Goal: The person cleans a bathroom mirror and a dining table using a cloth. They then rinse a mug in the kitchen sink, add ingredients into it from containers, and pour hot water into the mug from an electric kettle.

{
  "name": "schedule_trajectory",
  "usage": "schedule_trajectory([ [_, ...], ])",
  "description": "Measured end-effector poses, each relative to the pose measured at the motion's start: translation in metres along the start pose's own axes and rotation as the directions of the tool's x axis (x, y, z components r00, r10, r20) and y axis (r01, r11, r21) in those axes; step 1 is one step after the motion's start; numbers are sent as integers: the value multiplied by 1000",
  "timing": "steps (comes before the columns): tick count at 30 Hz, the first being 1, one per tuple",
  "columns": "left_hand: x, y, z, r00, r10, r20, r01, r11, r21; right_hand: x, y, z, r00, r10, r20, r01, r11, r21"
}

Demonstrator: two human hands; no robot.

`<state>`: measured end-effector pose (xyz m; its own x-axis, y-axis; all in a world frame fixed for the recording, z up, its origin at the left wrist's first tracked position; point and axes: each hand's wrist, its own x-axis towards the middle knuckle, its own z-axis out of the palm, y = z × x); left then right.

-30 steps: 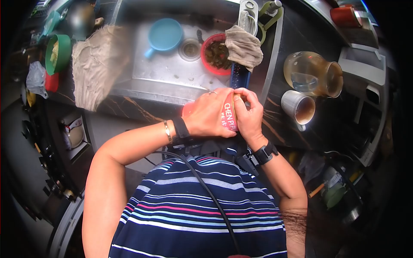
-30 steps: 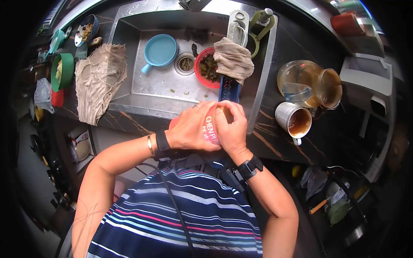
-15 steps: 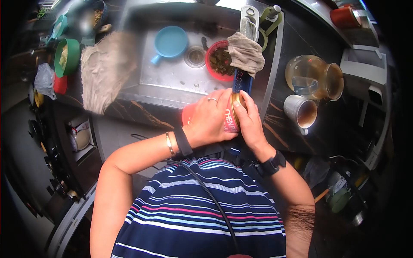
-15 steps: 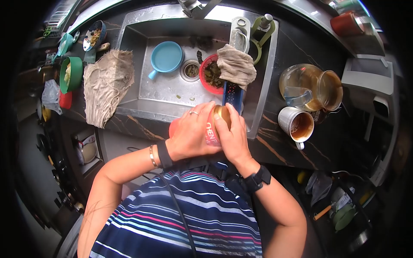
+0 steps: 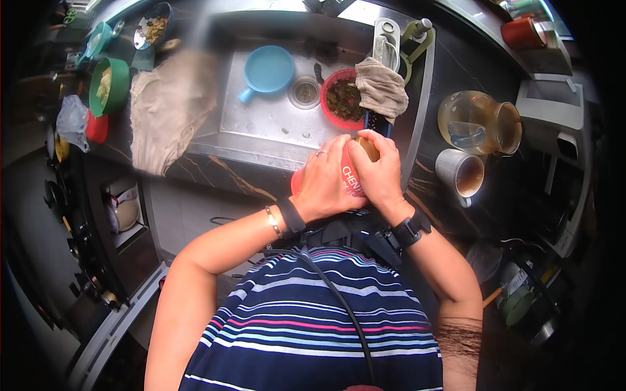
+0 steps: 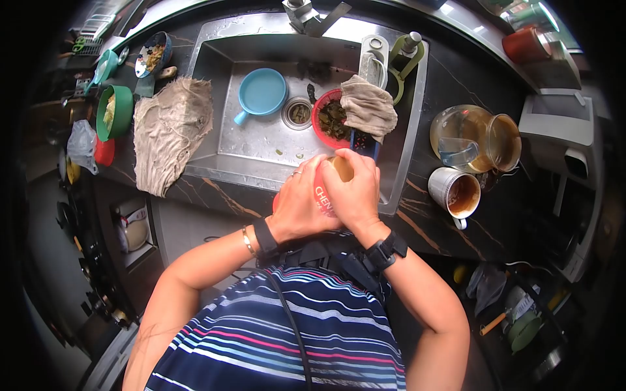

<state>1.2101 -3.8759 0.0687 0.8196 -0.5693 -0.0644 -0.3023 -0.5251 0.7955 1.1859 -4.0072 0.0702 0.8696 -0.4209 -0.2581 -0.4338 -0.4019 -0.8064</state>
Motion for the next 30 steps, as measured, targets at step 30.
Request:
schedule_trajectory([
  [30,-12,73,-84,906,329,-267,-358,932,-65,-24,-106,-90,673,-716,185,714,694,93],
])
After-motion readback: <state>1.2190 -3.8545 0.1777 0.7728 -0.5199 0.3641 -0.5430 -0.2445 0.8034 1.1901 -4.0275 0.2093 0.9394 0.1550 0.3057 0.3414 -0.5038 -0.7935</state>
